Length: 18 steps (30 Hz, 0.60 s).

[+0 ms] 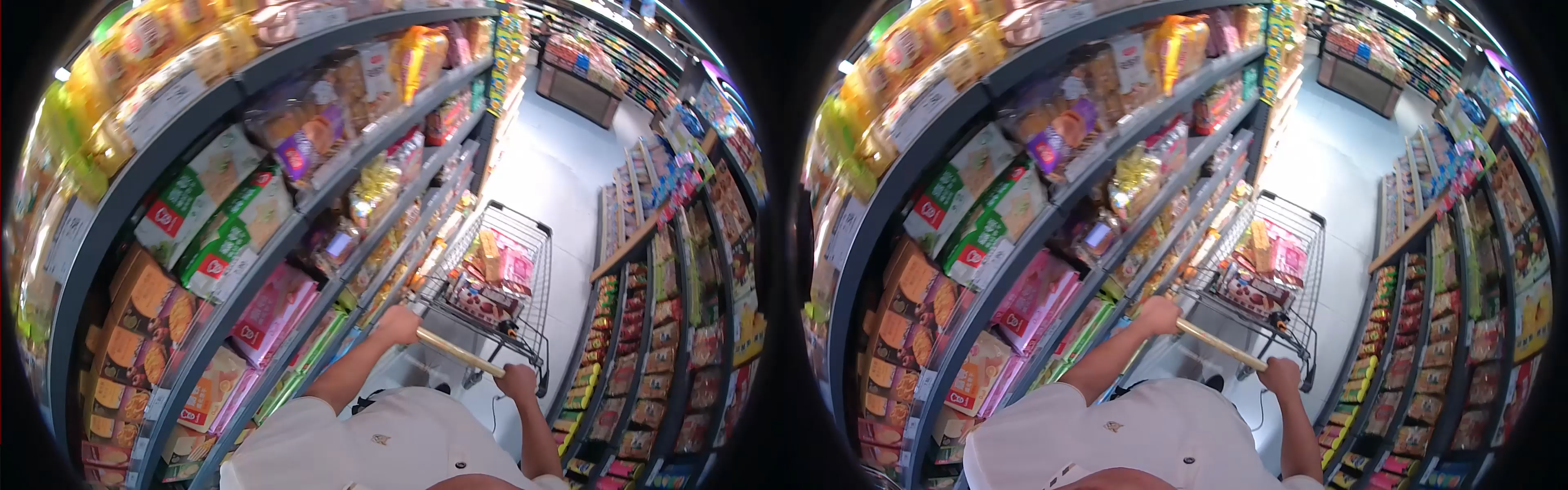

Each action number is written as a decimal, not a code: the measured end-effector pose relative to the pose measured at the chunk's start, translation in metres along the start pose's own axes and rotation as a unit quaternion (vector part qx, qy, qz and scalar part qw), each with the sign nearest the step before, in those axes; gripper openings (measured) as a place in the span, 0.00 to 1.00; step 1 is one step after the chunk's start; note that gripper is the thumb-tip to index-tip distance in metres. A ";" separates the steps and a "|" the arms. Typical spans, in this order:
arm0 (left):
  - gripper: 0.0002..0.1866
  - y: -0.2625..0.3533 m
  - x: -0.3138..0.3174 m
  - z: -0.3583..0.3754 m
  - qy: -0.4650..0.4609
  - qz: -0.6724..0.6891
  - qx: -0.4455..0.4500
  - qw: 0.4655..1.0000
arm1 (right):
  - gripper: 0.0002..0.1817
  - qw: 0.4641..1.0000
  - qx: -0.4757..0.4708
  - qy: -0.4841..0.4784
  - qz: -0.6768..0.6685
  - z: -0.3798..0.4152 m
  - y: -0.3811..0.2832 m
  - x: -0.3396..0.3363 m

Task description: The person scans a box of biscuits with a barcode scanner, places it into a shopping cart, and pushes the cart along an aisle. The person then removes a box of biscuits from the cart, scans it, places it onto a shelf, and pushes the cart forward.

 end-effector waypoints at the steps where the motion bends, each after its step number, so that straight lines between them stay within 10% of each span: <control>1: 0.14 0.001 -0.003 -0.004 -0.006 -0.001 -0.004 1.000 | 0.20 1.000 0.000 -0.002 -0.006 -0.003 0.003 0.001; 18: 0.14 0.002 0.000 -0.030 0.008 -0.043 -0.034 0.998 | 0.12 0.996 -0.006 -0.027 -0.083 -0.022 0.015 0.005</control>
Point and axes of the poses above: each hand's wrist, its own z-axis away from the middle knuckle, its own x-axis out of the palm, y = z × x, the point moved 3 cm from there along -z, towards the middle knuckle, and after that the axes turned 13 degrees about x, right-handed, at the moved point
